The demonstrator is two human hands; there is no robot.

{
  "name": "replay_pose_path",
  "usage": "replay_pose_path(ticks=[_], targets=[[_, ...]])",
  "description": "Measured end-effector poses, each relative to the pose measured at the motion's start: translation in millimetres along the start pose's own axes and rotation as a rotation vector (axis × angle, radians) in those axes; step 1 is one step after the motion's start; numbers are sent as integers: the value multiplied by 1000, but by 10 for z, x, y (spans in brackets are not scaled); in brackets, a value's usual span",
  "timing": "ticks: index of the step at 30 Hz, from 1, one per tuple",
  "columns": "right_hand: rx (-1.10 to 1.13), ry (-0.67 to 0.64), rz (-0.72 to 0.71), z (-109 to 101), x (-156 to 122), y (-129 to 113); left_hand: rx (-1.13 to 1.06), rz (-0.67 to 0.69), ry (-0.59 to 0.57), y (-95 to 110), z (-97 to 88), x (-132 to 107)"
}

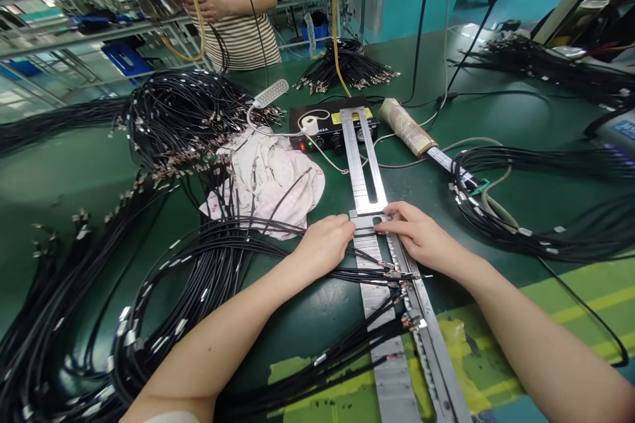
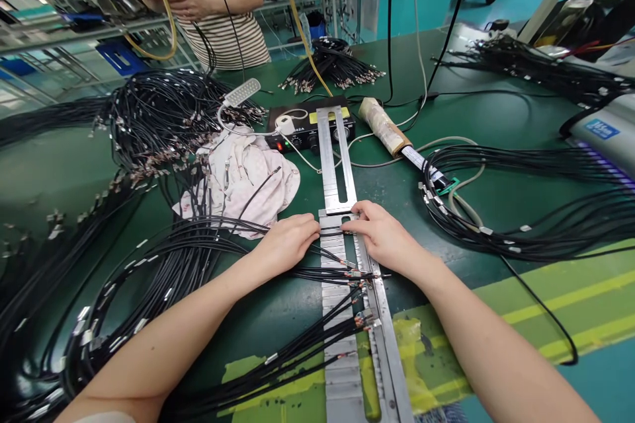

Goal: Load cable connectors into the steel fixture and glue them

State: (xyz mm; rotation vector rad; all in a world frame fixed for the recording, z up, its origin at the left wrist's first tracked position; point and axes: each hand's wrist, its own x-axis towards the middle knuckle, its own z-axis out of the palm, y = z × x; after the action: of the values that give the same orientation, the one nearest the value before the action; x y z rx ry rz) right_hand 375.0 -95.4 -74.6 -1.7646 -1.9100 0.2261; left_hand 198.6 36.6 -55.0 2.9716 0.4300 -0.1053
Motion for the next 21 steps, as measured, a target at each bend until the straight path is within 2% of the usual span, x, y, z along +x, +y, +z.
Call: replay_pose_path(ticks=[5,8,13,17,21], targets=[[-182,-145,57,0,-2,-108,2,39,12,-38,69,16],[-194,-174,137,5,21,-145,0,99,-14,-82,22,-12],[-200,-206,206,5,88,-205,143,156,-22,-83,-95,-100],[-202,-186,194,28,78,-168,183,172,-25,-30,-122,-130],[-61,-116,80,51,19,4,185,256,-39,-16,-122,-135]])
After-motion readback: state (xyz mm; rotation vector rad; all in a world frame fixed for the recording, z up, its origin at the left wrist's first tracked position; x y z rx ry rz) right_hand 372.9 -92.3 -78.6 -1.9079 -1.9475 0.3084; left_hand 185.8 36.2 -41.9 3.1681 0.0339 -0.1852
